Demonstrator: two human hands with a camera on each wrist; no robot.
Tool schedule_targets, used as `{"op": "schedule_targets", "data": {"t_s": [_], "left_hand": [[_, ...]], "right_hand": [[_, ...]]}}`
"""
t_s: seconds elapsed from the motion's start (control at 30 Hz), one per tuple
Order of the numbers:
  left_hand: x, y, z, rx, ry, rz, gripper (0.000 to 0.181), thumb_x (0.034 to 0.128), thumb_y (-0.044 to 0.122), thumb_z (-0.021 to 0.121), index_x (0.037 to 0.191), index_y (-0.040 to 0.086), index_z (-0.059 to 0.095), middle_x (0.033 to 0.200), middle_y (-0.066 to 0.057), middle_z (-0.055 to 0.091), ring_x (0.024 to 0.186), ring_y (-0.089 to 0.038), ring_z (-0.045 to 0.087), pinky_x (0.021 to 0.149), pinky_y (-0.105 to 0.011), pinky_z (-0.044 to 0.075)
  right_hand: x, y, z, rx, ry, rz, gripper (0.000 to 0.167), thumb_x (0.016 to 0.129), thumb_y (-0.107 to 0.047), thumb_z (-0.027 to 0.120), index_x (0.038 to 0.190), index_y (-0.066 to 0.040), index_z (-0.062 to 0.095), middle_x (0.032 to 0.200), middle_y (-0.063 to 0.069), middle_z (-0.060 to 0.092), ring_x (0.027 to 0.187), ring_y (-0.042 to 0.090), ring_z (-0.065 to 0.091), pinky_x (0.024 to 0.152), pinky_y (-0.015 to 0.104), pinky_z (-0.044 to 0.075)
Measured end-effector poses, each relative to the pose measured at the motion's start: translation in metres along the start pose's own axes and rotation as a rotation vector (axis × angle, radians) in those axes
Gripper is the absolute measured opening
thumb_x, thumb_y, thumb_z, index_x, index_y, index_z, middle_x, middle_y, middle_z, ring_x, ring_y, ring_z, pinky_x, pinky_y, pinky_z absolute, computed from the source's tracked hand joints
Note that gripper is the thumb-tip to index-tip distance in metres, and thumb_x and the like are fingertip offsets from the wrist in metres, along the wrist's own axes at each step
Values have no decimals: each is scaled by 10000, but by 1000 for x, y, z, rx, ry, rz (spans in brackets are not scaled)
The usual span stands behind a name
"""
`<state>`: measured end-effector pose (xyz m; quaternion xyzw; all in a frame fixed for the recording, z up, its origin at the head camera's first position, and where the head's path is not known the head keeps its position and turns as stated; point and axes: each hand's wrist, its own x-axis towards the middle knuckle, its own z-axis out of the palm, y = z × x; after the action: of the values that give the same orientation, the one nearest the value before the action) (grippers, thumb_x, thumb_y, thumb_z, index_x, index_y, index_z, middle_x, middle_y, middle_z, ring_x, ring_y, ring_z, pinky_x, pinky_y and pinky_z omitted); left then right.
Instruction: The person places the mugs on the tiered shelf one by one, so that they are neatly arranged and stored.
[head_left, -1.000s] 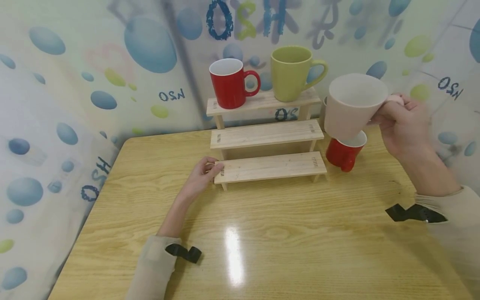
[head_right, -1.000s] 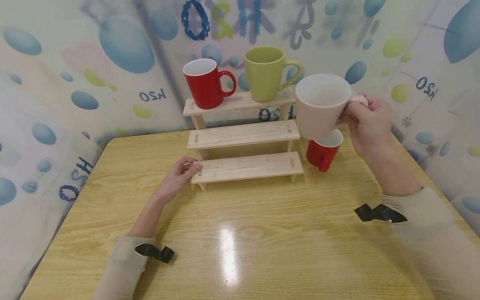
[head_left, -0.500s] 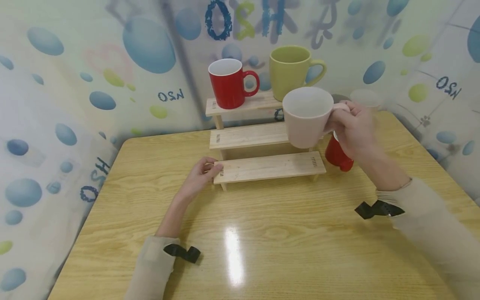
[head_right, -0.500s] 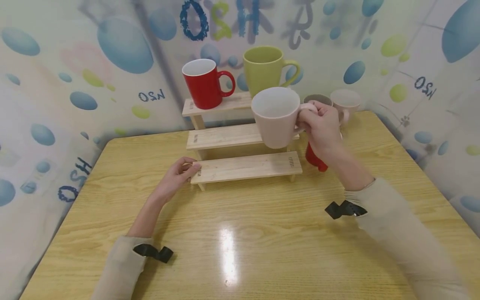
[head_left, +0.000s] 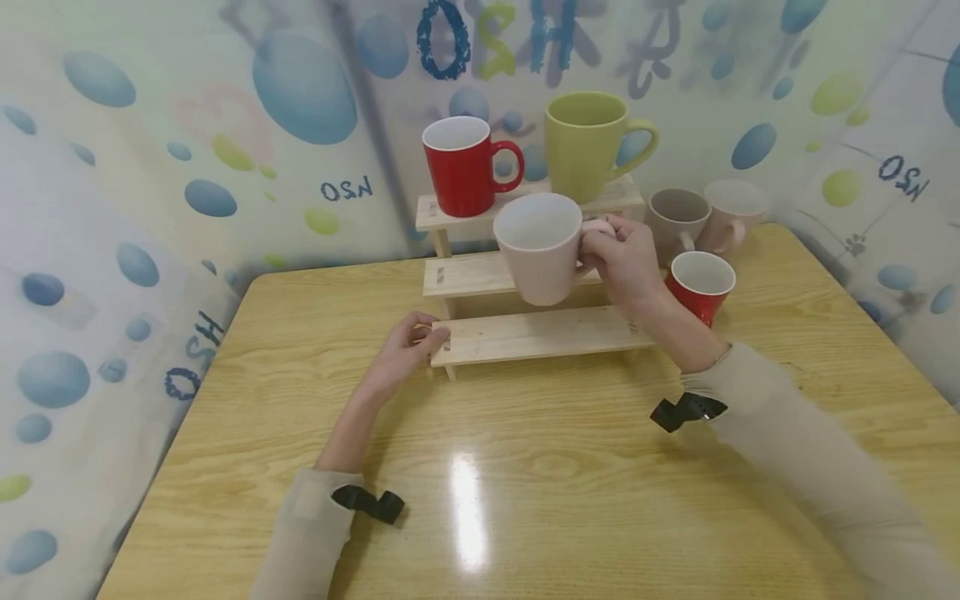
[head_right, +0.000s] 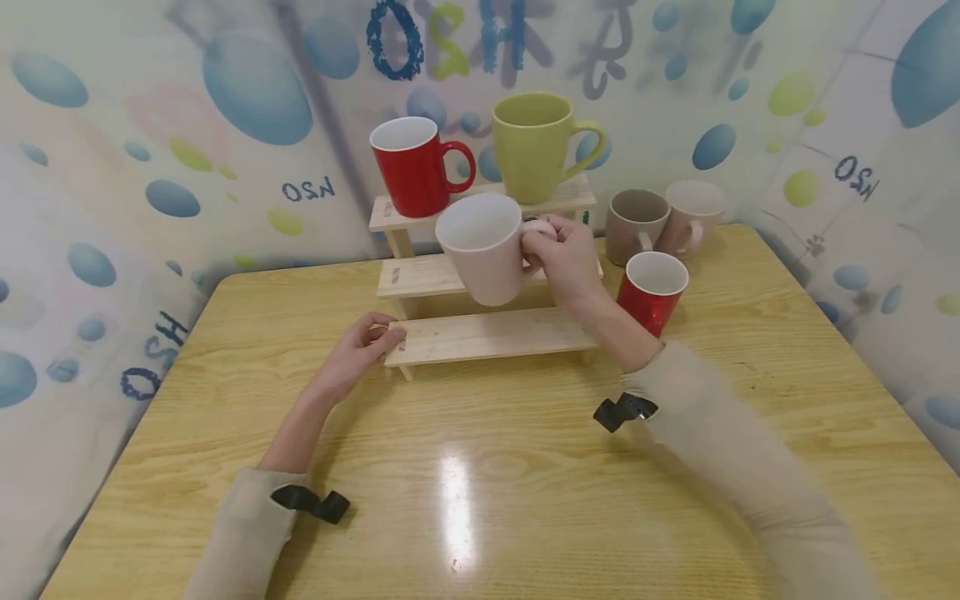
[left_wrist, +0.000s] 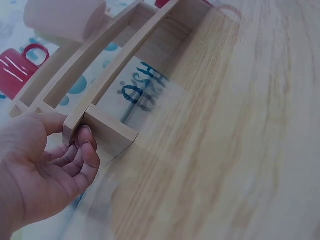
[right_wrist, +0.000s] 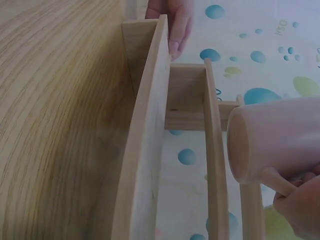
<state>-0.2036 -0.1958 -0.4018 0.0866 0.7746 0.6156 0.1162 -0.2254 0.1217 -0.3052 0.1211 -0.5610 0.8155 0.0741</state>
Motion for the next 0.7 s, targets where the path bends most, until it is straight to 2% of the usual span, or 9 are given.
{"op": "schedule_targets", "data": {"t_s": [0.23, 0.4, 0.57, 0.7], "left_hand": [[2, 0, 2, 0, -3, -1, 391, 1045, 195, 583, 1311, -49, 433, 926, -52, 547, 772, -137, 511, 698, -271, 452], [3, 2, 3, 4, -7, -2, 397, 1042, 189, 586, 1314, -55, 431, 895, -36, 531, 755, -125, 504, 692, -271, 445], [2, 1, 3, 4, 8, -9, 376, 1033, 168, 593, 1299, -49, 439, 892, -32, 539, 763, -120, 517, 685, -265, 446], [-1, 0, 2, 2, 17, -19, 379, 1026, 171, 600, 1300, -35, 439, 932, -52, 545, 804, -142, 529, 699, -261, 454]], "right_hand": [[9, 16, 16, 27, 0, 11, 276, 841, 128, 474, 652, -72, 474, 668, -3, 392, 640, 115, 418, 613, 233, 457], [13, 24, 24, 46, 17, -4, 297, 838, 130, 481, 630, -77, 434, 634, -3, 366, 615, 111, 395, 598, 229, 427], [17, 32, 32, 56, -8, 9, 280, 844, 127, 479, 661, -72, 403, 637, -6, 368, 614, 108, 399, 599, 228, 429], [22, 38, 39, 69, -20, 13, 242, 834, 122, 485, 676, -57, 448, 642, -14, 410, 623, 99, 428, 608, 214, 434]]}}
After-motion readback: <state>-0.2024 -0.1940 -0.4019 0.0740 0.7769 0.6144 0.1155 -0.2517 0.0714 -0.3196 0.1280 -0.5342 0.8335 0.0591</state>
